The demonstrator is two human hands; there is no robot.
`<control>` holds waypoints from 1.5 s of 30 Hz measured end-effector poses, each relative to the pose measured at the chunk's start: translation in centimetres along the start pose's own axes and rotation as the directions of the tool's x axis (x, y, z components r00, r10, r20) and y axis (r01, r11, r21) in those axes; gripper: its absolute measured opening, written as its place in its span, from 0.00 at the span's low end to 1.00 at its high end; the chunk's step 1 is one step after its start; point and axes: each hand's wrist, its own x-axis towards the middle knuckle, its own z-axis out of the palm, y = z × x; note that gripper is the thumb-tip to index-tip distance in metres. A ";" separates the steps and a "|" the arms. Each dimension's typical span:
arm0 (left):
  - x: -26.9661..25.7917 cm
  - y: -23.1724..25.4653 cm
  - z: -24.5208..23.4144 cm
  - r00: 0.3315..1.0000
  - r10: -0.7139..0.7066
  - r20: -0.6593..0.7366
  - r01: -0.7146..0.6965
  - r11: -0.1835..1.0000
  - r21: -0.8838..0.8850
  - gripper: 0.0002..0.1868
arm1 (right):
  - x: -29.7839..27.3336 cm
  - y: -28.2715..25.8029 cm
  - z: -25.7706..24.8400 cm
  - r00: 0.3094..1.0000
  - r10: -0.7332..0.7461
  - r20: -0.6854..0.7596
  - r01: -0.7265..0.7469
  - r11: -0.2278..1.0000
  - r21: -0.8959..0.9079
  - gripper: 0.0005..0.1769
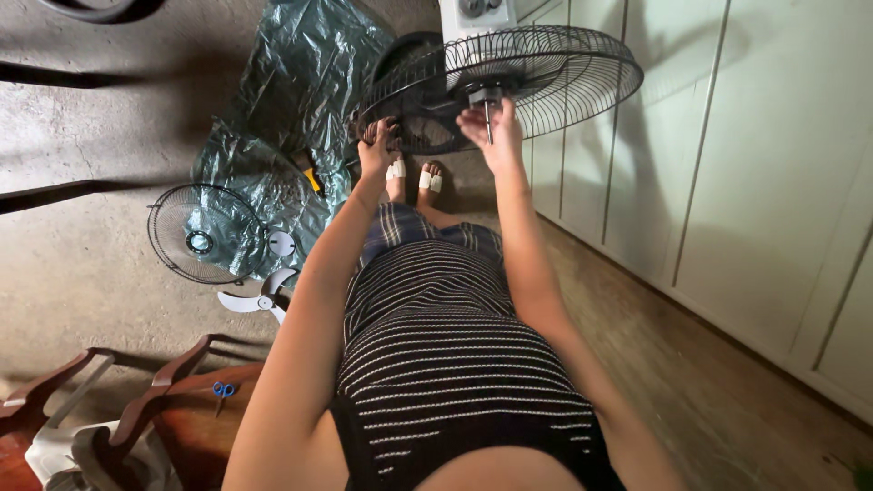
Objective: The person assembles an electric fan by attaching the front grille, fan blades, and rear cap to the motor housing. They secure each component by hand, aligning and tightening the parts in sequence.
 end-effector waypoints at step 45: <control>-14.6 30.1 17.6 0.236 0.689 0.686 -0.784 -0.283 0.553 0.16 | -0.6 2.4 -0.7 0.951 -0.296 -0.085 0.247 0.897 -0.366 0.32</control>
